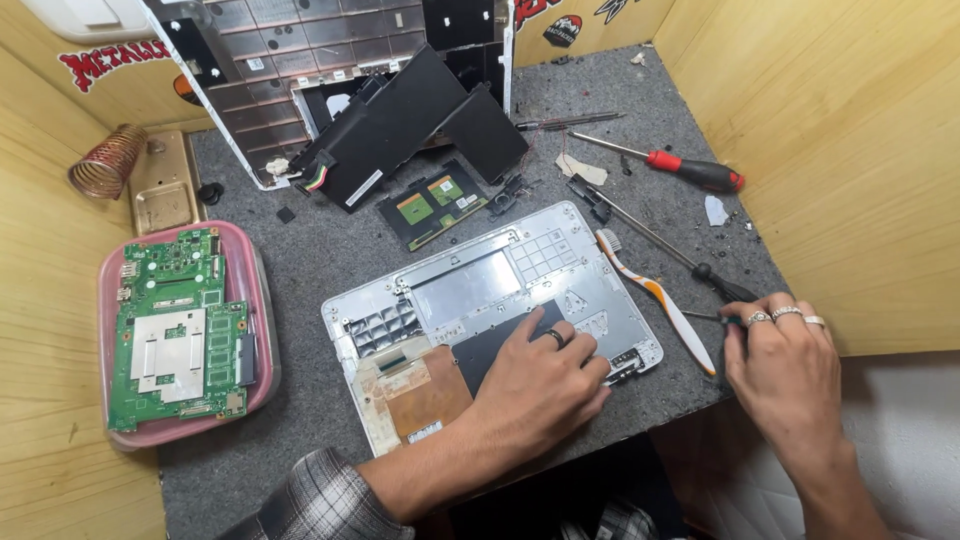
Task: Cleaning the internal chassis of a laptop with a brush and reinstalling internal components using a screwdriver.
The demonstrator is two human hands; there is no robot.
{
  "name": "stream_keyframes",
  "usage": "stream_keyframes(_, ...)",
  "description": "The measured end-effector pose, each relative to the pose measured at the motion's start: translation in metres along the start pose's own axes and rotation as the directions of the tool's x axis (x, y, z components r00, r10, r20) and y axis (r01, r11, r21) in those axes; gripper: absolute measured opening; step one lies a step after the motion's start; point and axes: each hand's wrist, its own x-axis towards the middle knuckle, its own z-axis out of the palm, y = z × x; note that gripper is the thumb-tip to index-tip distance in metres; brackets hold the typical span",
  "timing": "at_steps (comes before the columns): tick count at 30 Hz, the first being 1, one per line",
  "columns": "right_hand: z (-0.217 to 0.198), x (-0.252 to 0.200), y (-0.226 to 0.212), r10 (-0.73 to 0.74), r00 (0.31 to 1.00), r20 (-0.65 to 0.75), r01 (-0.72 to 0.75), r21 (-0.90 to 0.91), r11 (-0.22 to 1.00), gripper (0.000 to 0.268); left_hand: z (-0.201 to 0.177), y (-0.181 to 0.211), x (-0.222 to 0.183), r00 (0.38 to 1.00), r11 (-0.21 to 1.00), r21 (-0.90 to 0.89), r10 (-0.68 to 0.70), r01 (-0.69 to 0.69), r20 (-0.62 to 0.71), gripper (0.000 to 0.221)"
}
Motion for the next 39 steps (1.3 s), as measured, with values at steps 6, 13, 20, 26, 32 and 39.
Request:
stream_keyframes(6, -0.027, 0.009, -0.005, -0.045, 0.997, -0.070, 0.054, 0.134, 0.990, 0.012, 0.003, 0.000, -0.002, 0.998, 1.000, 0.015, -0.005, 0.006, -0.057, 0.024)
stream_keyframes(13, -0.064, 0.032, -0.062, -0.156, 0.988, 0.021, 0.110, 0.612, 0.783, 0.020, 0.004, 0.001, 0.000, 1.000, 1.000, -0.026, -0.003, 0.003, -0.029, 0.025)
stream_keyframes(20, -0.047, 0.042, -0.086, -0.138, 0.984, 0.109, 0.095, 0.334, 0.938, 0.032, 0.003, -0.001, -0.002, 0.994, 1.000, 0.002, -0.007, 0.007, -0.107, 0.023)
stream_keyframes(26, -0.037, 0.048, -0.092, -0.148, 0.978, 0.148, 0.084, 0.369, 0.925, 0.040, 0.004, -0.002, -0.002, 0.994, 1.000, 0.002, -0.009, 0.009, -0.112, 0.023)
stream_keyframes(32, -0.036, 0.046, -0.091, -0.116, 0.980, 0.164, 0.062, 0.306, 0.950, 0.041, 0.005, -0.002, -0.003, 0.992, 1.000, 0.003, -0.013, 0.013, -0.122, 0.024)
stream_keyframes(39, -0.045, 0.046, -0.096, -0.109, 0.984, 0.144, 0.065, 0.283, 0.957, 0.040, 0.005, -0.002, -0.003, 0.991, 1.000, 0.012, -0.009, 0.010, -0.133, 0.023)
